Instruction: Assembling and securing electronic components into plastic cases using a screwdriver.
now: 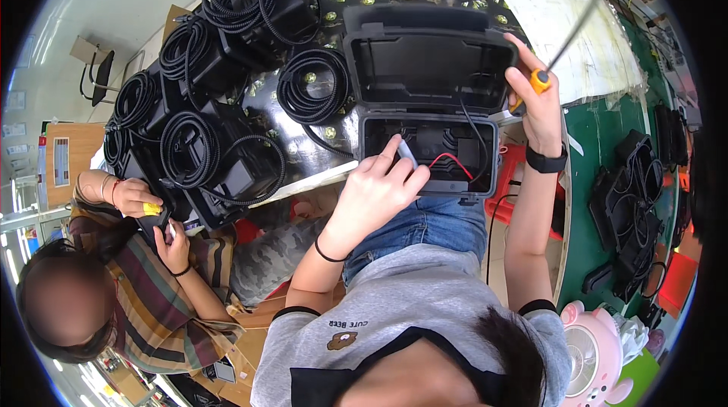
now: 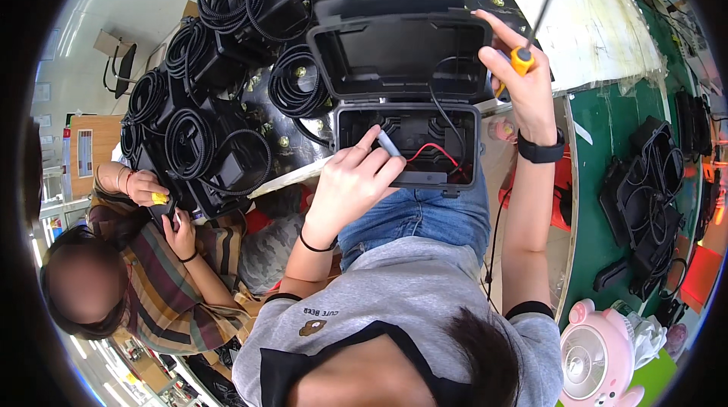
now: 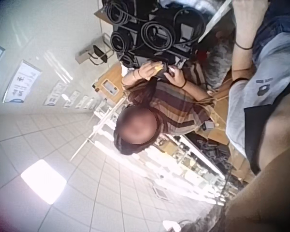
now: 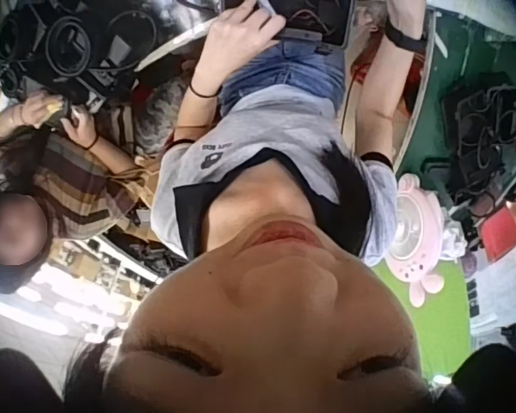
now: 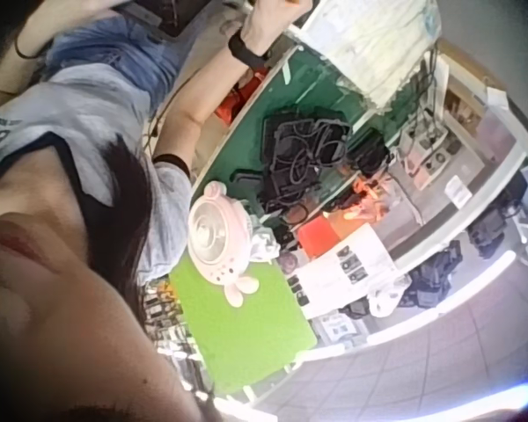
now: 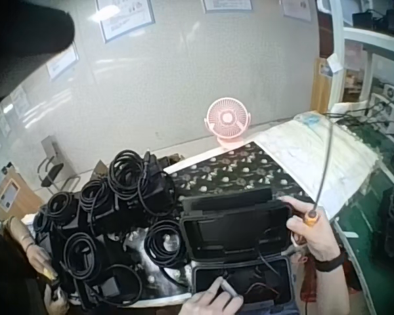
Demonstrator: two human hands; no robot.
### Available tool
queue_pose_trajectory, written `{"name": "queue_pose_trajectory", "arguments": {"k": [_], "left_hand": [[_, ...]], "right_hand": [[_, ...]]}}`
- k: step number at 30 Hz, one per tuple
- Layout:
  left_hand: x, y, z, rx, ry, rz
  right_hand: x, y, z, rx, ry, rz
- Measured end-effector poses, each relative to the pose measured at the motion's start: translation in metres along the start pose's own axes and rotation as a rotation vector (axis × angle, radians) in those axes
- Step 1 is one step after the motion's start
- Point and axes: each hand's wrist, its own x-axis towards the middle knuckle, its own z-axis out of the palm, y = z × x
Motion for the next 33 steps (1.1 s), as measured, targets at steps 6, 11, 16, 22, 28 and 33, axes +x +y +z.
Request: {"name": "queue_pose_trajectory", "arguments": {"k": [6, 11, 16, 22, 28, 33], "left_hand": [[0.022, -0.01, -0.006, -0.085, 0.045, -0.011], [0.022, 0.008, -0.014, -0.05, 0.231, -0.07], [0.028, 0.045, 0.004, -0.08, 0.233, 0.152], [0.036, 0.06, 0.026, 0.078, 0.273, 0.031], [0.029, 0.052, 0.048, 0.076, 0.409, 0.123], [0.033, 0.055, 0.04, 0.119, 0.35, 0.058]], "right_hand": [[-0.027, -0.018, 0.025, 0.164, 0.07, -0.295], [-0.025, -0.014, 0.034, 0.202, 0.168, -0.26], [-0.026, -0.013, 0.038, 0.234, 0.207, -0.293], [-0.033, -0.007, 0.032, 0.19, 0.154, -0.352], [-0.037, -0.006, 0.035, 0.162, 0.178, -0.379], [-0.037, -0.005, 0.037, 0.165, 0.196, -0.395]]}}
